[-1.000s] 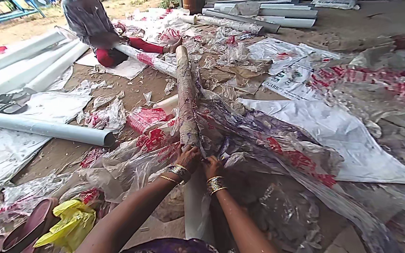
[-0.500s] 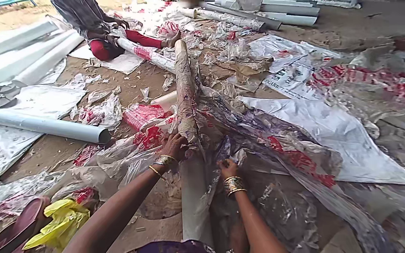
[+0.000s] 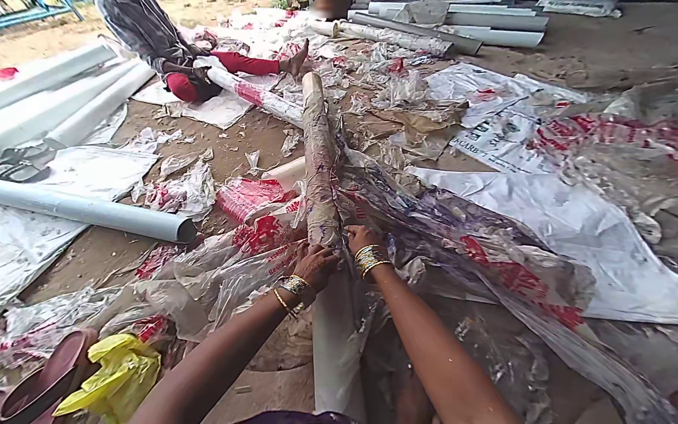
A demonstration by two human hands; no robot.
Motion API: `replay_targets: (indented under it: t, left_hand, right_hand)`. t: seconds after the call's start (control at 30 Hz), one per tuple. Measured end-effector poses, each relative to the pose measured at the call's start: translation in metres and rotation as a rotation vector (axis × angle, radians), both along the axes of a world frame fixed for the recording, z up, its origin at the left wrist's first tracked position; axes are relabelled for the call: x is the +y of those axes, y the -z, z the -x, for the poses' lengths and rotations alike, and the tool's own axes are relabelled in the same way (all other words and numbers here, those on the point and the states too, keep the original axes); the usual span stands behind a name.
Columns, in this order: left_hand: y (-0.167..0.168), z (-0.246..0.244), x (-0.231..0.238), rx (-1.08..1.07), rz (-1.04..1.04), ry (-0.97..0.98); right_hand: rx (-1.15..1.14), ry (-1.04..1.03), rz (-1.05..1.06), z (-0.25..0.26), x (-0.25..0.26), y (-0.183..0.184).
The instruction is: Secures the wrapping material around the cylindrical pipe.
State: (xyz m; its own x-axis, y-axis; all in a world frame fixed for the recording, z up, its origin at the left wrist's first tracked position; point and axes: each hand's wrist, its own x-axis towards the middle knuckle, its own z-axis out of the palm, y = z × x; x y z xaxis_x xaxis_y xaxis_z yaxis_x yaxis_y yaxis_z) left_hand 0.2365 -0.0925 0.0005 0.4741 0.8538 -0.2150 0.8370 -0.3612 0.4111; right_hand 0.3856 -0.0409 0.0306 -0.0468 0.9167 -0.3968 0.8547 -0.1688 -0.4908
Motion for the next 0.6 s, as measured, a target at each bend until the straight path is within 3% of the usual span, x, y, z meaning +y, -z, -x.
replay_targets:
  t: [0.4,0.6]
  left_hand:
    - [0.002,0.000,0.003,-0.011,0.040,0.017]
    - [0.003,0.000,0.006,-0.027,0.028,0.039]
  right_hand:
    - [0.037,0.047,-0.003,0.013,0.002,0.020]
    - [0.070,0.045,0.013,0.011,-0.028,0.019]
